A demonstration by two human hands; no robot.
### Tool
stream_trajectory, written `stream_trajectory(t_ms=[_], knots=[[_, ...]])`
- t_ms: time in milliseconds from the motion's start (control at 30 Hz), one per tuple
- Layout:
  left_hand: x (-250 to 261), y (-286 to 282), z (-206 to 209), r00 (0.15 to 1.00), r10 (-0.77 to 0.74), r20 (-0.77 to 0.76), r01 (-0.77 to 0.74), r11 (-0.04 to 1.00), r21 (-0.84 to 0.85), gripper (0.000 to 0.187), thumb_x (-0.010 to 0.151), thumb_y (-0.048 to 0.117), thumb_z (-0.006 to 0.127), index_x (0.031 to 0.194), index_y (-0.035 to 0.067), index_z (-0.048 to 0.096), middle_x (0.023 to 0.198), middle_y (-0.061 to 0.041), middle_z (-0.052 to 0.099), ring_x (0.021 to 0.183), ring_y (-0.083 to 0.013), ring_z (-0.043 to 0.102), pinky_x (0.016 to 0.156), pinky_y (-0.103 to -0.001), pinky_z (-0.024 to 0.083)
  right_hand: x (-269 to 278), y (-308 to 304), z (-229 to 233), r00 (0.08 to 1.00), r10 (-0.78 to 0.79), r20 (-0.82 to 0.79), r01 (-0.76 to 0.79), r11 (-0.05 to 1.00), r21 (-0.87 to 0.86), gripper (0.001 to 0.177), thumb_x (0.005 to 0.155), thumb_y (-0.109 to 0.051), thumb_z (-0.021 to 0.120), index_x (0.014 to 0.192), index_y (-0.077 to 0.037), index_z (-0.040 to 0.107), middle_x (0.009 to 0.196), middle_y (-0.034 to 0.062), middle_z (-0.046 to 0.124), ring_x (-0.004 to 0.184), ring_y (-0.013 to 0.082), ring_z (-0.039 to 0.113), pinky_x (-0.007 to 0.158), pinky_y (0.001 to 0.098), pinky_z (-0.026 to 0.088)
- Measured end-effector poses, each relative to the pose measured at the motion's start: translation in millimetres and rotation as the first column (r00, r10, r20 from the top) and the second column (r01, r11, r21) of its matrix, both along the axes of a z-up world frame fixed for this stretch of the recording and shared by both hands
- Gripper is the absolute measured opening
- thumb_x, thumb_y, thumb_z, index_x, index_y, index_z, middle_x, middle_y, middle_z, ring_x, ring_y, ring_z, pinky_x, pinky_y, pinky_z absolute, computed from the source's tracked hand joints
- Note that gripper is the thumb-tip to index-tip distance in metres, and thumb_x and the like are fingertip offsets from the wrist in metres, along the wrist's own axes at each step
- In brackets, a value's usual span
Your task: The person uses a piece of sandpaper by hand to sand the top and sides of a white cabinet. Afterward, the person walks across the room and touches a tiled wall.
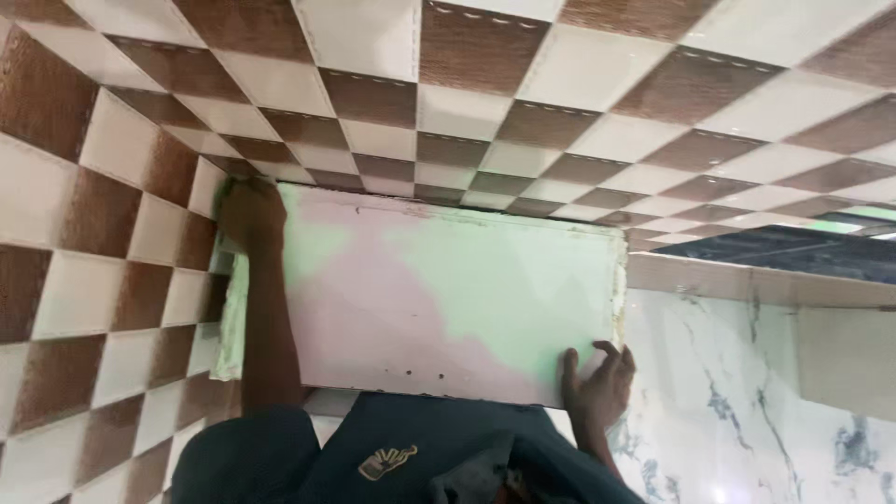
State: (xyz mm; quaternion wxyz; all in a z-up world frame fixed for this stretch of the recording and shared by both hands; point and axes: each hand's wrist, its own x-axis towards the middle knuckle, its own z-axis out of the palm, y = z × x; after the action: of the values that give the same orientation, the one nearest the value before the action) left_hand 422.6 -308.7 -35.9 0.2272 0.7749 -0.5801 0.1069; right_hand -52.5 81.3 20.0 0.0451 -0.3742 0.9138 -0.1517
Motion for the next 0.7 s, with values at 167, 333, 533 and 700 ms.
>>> stream_trajectory(t_ms=[167, 333, 533, 700], knots=[[1.3, -6.2, 3.5, 0.995, 0.040, -0.091, -0.038, 0.999, 0.024, 0.045, 0.105, 0.031, 0.050, 0.080, 0.000, 0.071, 0.079, -0.025, 0.071, 0.066, -0.0421, 0.068, 0.061, -0.052, 0.055, 12.7, -10.2, 9.2, 0.998, 0.013, -0.057, -0.016, 0.999, -0.049, 0.052, 0.089, -0.042, 0.073, 0.130, -0.015, 0.056, 0.150, 0.0242, 0.045, 0.139, 0.0464, 0.048, 0.108, 0.0587, 0.043], [-1.4, -5.9, 4.8, 0.984, 0.102, -0.147, -0.077, 0.982, 0.171, 0.049, 0.107, 0.034, 0.048, 0.080, -0.001, 0.070, 0.079, -0.028, 0.069, 0.070, -0.0462, 0.068, 0.063, -0.055, 0.055, 18.5, -3.5, 15.2, 1.000, 0.010, -0.006, -0.011, 0.995, -0.096, 0.052, 0.090, -0.037, 0.073, 0.133, -0.013, 0.055, 0.150, 0.0265, 0.043, 0.137, 0.0470, 0.047, 0.104, 0.0581, 0.043], [-5.0, -3.5, 5.0, 0.990, 0.098, -0.107, -0.091, 0.994, 0.068, 0.045, 0.101, 0.032, 0.049, 0.078, 0.001, 0.072, 0.081, -0.027, 0.071, 0.072, -0.0467, 0.069, 0.065, -0.059, 0.055, 19.5, -2.4, 17.3, 1.000, 0.006, -0.018, -0.008, 0.994, -0.105, 0.052, 0.087, -0.036, 0.075, 0.130, -0.013, 0.057, 0.151, 0.0253, 0.044, 0.139, 0.0456, 0.046, 0.106, 0.0591, 0.042], [3.8, -9.1, -5.9, 0.996, 0.061, -0.062, -0.054, 0.992, 0.114, 0.046, 0.102, 0.034, 0.050, 0.086, -0.003, 0.071, 0.084, -0.028, 0.070, 0.074, -0.0469, 0.069, 0.066, -0.057, 0.055, 13.1, 0.1, 13.1, 1.000, 0.010, 0.013, -0.008, 0.994, -0.110, 0.050, 0.088, -0.037, 0.075, 0.129, -0.014, 0.058, 0.152, 0.0285, 0.042, 0.141, 0.0474, 0.044, 0.105, 0.0590, 0.042]])
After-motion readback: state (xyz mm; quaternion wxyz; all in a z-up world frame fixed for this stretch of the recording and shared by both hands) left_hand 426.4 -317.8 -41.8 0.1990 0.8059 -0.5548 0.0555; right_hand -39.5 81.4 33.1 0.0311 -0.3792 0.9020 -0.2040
